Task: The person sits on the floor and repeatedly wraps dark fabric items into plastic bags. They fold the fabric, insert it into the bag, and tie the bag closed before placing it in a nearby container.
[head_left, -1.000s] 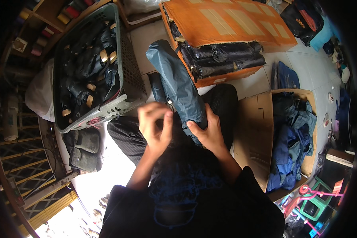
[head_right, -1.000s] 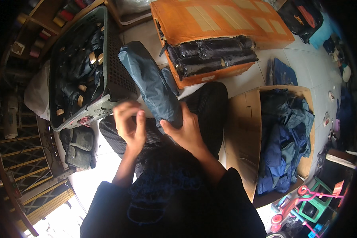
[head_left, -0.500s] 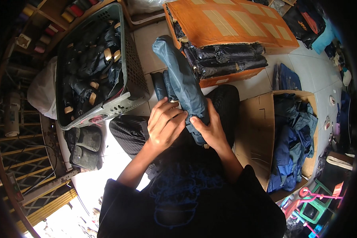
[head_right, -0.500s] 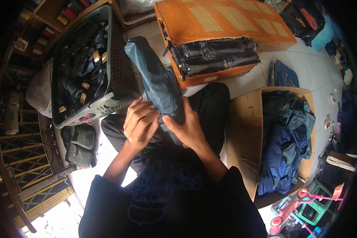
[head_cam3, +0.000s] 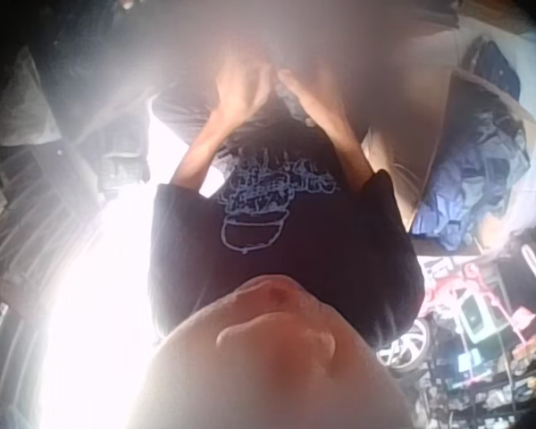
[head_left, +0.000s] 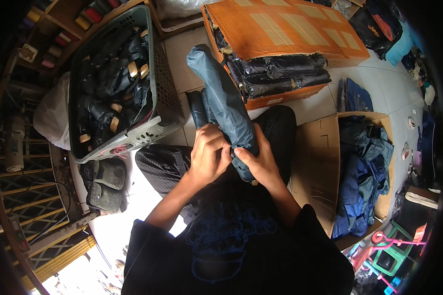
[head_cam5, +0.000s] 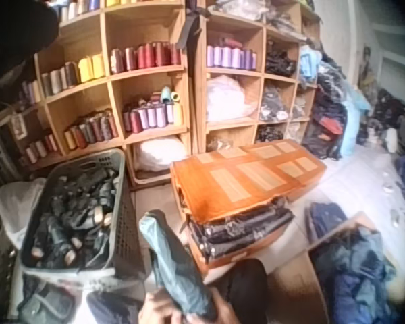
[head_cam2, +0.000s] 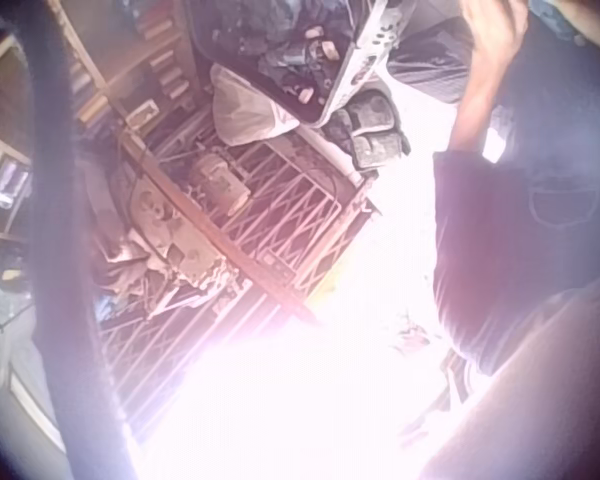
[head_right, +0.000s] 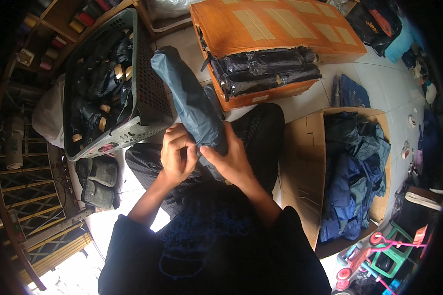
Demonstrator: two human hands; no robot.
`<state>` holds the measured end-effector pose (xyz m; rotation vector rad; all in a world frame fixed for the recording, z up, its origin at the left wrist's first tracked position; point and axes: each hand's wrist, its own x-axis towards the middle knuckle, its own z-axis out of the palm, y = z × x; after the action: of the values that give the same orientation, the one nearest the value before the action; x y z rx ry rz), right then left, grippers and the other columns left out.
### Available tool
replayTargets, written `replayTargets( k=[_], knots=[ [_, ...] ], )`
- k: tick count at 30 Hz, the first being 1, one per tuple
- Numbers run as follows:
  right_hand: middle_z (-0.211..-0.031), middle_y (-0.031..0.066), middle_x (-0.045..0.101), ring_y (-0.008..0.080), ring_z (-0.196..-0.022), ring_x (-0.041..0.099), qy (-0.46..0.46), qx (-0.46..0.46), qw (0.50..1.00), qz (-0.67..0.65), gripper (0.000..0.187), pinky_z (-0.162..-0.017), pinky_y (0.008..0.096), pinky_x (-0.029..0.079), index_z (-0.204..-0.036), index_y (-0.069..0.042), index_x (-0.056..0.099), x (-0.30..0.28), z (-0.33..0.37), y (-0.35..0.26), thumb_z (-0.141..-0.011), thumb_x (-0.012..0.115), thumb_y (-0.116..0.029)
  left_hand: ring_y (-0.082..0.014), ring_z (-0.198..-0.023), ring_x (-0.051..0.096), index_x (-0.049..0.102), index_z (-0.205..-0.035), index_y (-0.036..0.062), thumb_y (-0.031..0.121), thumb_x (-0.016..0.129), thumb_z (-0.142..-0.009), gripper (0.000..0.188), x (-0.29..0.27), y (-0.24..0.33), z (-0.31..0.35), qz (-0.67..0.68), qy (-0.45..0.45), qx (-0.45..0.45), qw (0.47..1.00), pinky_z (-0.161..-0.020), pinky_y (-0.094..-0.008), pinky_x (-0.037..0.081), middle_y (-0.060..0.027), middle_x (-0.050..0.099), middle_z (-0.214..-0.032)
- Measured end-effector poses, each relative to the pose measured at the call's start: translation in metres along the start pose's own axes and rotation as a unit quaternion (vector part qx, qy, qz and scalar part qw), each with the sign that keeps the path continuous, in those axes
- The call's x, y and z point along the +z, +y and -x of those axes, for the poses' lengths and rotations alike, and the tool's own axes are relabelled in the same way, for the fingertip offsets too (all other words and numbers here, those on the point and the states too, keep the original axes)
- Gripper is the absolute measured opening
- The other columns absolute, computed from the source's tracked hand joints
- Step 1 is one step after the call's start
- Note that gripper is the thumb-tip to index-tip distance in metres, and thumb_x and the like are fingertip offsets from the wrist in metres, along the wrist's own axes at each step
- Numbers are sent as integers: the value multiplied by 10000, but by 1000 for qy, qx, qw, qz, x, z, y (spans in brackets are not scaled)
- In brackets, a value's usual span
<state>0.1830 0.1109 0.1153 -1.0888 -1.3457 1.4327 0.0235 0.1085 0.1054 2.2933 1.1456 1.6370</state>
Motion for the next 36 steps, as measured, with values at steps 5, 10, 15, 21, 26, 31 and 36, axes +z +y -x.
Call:
replayTargets(
  k=[5,10,15,21,26,31,36],
  knots=[
    [-938,122,580,164,-891,545,8,-13,1000,-8,490,-802,318,450,-1110,26,477,10,5,-8,-773,673,-270,-312,-783,555,502,-898,-2,-22,610,-797,150,0,5,8,-3,31,18,999,-733,-426,492,-142,526,-868],
    [-896,119,581,161,-837,554,32,-53,998,21,494,-756,323,461,-1089,29,476,16,7,-6,-778,669,-304,-303,-773,552,502,-902,-5,0,600,-825,125,-2,11,10,2,45,19,999,-675,-386,471,-142,530,-870],
    [-880,194,625,254,-815,661,11,-134,989,59,526,-717,350,513,-1125,47,471,12,2,-10,-714,718,-170,-292,-753,547,500,-899,-7,26,591,-845,111,-8,16,5,34,64,-6,997,-662,-375,462,-142,538,-869],
    [-866,137,599,184,-798,598,30,-163,984,70,542,-719,333,486,-1111,40,468,17,4,-15,-769,693,-315,-280,-798,538,507,-888,11,62,596,-859,107,-3,29,6,3,93,0,996,-694,-378,452,-138,541,-888],
    [-907,182,613,249,-831,639,42,-126,990,44,553,-731,350,502,-1135,47,468,19,9,-8,-710,730,-191,-295,-800,544,512,-890,8,44,584,-859,86,-5,24,8,12,81,8,997,-700,-373,452,-136,538,-877],
    [-1013,226,594,365,-952,619,54,-145,977,147,630,-817,392,487,-1190,42,458,22,8,-23,-690,762,-190,-224,-1147,431,425,-1141,-25,421,614,-838,571,-6,34,-3,365,163,-269,876,-1004,-368,309,-147,434,-1218],
    [-1026,198,610,341,-979,619,4,-138,984,113,636,-856,377,478,-1248,26,421,24,9,-18,-756,733,-227,-212,-886,637,530,-1113,-64,245,636,-849,421,-10,38,-38,361,155,-477,787,-824,-335,506,-163,648,-1005]
  ],
)
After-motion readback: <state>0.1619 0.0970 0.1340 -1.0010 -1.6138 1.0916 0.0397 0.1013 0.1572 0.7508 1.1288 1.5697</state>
